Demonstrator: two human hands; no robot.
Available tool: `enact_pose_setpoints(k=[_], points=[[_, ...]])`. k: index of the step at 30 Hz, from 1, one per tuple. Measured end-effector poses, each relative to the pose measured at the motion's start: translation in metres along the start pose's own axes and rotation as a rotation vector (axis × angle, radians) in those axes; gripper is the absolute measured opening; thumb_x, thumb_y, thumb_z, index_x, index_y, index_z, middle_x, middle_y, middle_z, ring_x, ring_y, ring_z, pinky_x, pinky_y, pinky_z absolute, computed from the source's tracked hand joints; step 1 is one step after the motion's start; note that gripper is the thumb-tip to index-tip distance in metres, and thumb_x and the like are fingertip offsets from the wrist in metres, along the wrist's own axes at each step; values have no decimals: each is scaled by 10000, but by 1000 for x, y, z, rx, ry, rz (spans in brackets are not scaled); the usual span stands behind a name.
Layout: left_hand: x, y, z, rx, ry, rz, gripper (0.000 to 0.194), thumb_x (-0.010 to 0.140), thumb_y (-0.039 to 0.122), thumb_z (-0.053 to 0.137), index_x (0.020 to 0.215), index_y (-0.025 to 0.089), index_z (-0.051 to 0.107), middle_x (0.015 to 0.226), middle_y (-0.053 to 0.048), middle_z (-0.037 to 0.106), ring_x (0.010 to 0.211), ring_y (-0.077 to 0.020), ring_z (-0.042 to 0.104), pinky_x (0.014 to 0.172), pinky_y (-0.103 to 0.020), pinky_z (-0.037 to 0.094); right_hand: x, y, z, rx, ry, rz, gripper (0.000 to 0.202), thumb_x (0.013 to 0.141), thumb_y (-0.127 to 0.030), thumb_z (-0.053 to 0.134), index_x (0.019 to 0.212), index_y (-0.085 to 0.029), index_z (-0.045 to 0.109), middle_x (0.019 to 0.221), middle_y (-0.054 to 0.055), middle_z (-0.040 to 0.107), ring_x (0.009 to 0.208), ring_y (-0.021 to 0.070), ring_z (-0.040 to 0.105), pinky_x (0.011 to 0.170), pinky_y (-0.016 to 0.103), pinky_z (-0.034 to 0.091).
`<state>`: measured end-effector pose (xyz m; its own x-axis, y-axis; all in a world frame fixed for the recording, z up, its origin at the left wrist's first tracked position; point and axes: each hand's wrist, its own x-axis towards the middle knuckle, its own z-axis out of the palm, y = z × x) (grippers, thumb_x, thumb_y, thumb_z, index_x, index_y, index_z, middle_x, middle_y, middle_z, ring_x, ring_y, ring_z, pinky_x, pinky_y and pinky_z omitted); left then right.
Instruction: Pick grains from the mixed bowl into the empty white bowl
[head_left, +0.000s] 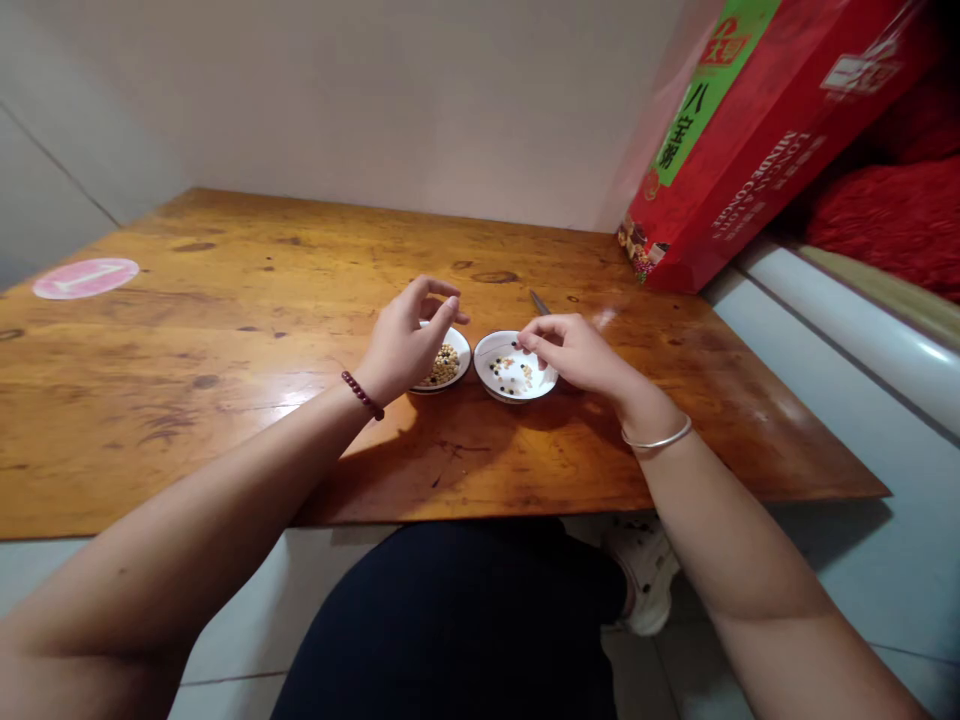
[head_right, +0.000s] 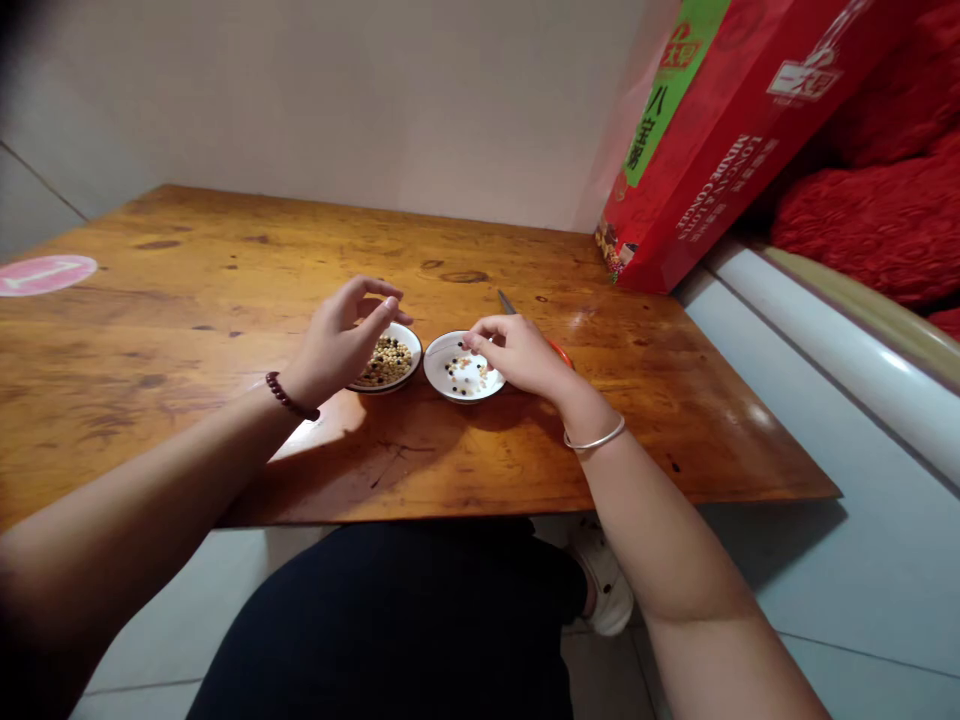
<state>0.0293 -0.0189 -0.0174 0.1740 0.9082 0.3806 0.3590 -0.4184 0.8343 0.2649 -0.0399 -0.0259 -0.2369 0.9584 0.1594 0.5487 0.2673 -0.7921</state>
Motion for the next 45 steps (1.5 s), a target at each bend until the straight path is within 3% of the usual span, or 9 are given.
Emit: enact_pose_setpoints(k=[7,22,33,40,45], points=[[0,-2,1,22,-6,12,143,960,313,571,1025,189,600,861,-55,762,860,-194,722,780,-328,523,0,2,-3,-121,-36,8,282,904,-400,588,791,-176,716,645,28,676,587,142,593,577,270,412],[-1,-3,2,7,-33,15,168,970,334,562,1025,181,603,864,-61,759,872,-194,725,786,-320,523,-3,-5,7,-108,52,-60,298,902,-412,589,789,-168,716,682,32,688,648,149,595,620,279,405],[-3,-2,0,127,-129,69,146,920,207,576,1049,182,640,884,-37,768,833,-163,707,773,-304,506,-3,-3,9,-220,81,-97,296,918,-410,591,802,-180,737,706,26,698,644,143,567,651,286,386],[-2,-4,-1,179,-228,128,282,805,56,505,1000,183,664,979,-29,766,906,-168,688,784,-292,498,-2,1,5,-245,97,-122,254,910,-365,601,777,-186,722,724,23,712,651,141,576,661,282,392],[-4,-2,-3,353,-303,204,315,820,111,474,1002,207,712,1007,-35,752,918,-208,663,790,-322,484,-2,2,5,-254,95,-132,249,907,-363,602,776,-187,720,735,29,719,655,146,582,671,286,399]])
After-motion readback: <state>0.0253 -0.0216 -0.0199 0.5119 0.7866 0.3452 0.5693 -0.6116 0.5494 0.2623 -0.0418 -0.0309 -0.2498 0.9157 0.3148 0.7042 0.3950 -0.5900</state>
